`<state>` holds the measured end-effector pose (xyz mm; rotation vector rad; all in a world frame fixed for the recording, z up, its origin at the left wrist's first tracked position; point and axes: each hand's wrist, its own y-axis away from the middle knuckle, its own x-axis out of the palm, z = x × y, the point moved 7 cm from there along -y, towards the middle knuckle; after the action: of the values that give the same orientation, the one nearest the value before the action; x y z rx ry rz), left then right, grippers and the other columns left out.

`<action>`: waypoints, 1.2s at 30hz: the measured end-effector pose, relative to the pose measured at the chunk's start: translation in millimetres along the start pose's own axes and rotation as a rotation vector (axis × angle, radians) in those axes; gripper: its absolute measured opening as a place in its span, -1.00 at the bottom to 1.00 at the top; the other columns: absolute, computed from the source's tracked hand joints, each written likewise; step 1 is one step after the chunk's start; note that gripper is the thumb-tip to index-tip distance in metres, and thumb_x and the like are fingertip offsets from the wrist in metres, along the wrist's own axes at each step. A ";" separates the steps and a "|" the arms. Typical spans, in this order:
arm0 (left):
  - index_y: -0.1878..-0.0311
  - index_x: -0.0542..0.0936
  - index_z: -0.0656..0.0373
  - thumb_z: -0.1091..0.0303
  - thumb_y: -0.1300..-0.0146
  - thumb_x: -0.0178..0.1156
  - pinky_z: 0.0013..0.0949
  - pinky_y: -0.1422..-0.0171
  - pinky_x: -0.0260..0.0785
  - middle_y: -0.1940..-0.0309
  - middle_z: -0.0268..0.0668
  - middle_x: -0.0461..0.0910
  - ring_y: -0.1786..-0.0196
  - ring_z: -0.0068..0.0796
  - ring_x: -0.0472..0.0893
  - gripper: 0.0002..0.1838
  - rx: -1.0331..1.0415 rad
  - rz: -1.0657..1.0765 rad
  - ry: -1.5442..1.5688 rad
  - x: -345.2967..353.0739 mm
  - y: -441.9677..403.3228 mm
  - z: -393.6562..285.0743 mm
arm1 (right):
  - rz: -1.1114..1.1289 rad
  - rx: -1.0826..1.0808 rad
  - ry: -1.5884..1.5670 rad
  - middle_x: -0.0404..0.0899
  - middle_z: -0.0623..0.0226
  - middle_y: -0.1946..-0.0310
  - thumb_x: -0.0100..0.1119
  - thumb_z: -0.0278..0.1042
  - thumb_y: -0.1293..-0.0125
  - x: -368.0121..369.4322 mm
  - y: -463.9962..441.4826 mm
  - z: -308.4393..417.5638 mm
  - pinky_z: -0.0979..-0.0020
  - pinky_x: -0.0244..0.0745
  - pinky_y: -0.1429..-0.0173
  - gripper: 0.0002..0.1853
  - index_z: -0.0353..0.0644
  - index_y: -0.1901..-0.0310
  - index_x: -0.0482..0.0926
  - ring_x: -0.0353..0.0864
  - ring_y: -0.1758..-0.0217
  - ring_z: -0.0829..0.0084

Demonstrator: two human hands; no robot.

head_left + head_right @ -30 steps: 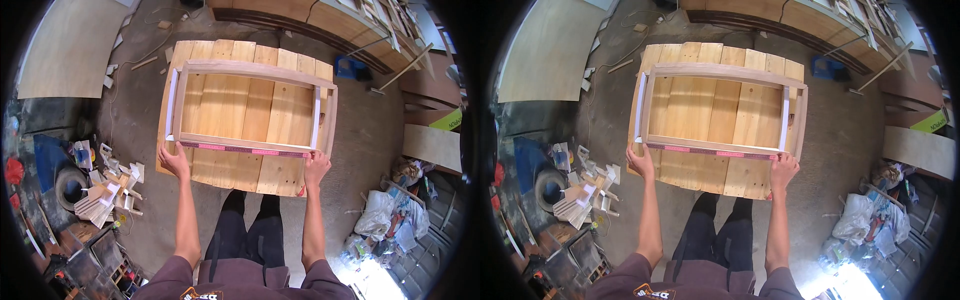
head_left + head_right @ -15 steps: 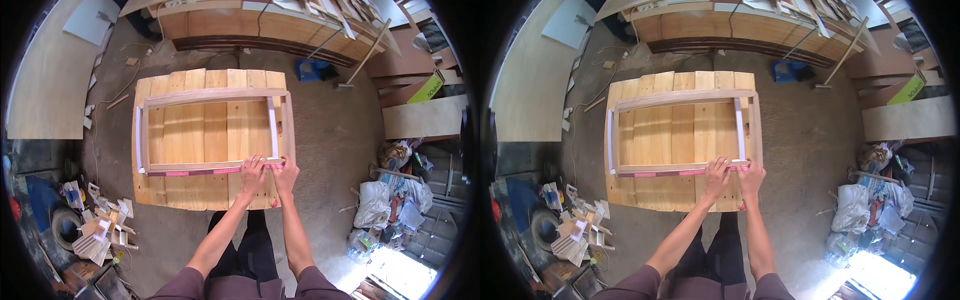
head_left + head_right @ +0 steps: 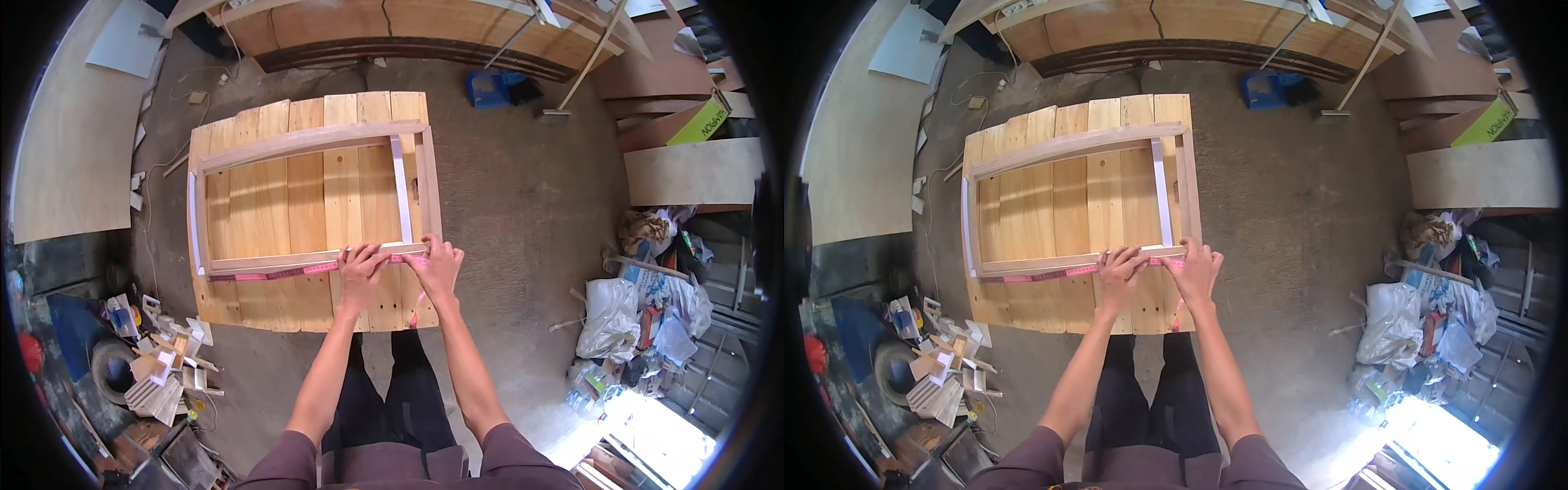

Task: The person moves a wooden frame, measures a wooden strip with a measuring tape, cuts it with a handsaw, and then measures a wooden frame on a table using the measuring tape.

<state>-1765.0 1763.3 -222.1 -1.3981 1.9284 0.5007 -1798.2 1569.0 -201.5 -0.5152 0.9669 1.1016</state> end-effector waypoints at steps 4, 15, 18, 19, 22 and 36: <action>0.02 0.83 -0.19 0.17 -0.32 0.40 0.05 -0.63 -0.03 -0.15 -0.43 0.74 -0.30 -0.33 0.58 -0.81 -0.023 -0.027 -0.041 -1.6 0.3 -0.2 | 0.142 -0.004 0.054 0.69 0.32 0.27 0.55 0.26 -0.07 -4.1 -11.0 -17.3 0.22 0.17 -0.23 -0.37 -0.05 -0.01 0.65 0.59 0.07 0.35; 0.05 0.84 -0.16 0.20 -0.29 0.43 0.07 -0.68 -0.17 -0.15 -0.46 0.74 -0.30 -0.40 0.58 -0.82 -0.069 -0.001 -0.021 -0.7 -2.2 -0.4 | 0.279 -0.150 -0.127 0.62 0.47 0.42 0.51 0.19 -0.17 -27.0 -26.0 -67.5 0.19 0.07 -0.26 -0.58 -0.01 0.27 0.72 0.40 0.10 0.39; 0.05 0.84 -0.17 0.20 -0.30 0.43 0.07 -0.68 -0.16 -0.15 -0.47 0.74 -0.30 -0.41 0.58 -0.82 -0.046 -0.005 -0.043 1.0 -1.2 0.2 | 0.308 -0.128 -0.161 0.62 0.50 0.39 0.48 0.09 -0.24 -22.3 -25.6 -77.2 0.18 0.05 -0.27 -0.67 -0.02 0.30 0.76 0.41 0.08 0.38; 0.06 0.85 -0.19 0.18 -0.29 0.44 0.07 -0.68 -0.14 -0.14 -0.48 0.75 -0.29 -0.40 0.58 -0.82 -0.047 -0.015 -0.046 0.6 -0.9 0.5 | 0.301 -0.151 -0.167 0.62 0.50 0.38 0.46 0.05 -0.27 -21.5 -25.8 -77.7 0.18 0.05 -0.27 -0.71 -0.01 0.29 0.77 0.40 0.08 0.37; 0.06 0.85 -0.20 0.15 -0.27 0.45 0.08 -0.68 -0.13 -0.14 -0.49 0.75 -0.28 -0.40 0.57 -0.81 -0.048 -0.017 -0.048 0.2 -2.1 0.6 | 0.293 -0.173 -0.181 0.62 0.50 0.37 0.43 -0.02 -0.31 -21.3 -27.5 -78.1 0.18 0.04 -0.26 -0.76 0.00 0.27 0.79 0.40 0.06 0.38; 0.01 0.84 -0.20 0.07 -0.34 0.39 0.07 -0.68 -0.18 -0.18 -0.50 0.73 -0.33 -0.40 0.55 -0.77 -0.044 0.053 -0.051 4.1 -2.1 10.2 | 0.246 -0.109 -0.087 0.70 0.45 0.31 0.37 -0.08 -0.36 -20.2 -19.5 -69.0 0.12 0.10 -0.25 -0.81 0.02 0.25 0.78 0.47 0.05 0.33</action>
<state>-1760.6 1766.6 -231.9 -1.3517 1.9277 0.6013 -1809.9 1498.3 -221.5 -0.4398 0.9137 1.3922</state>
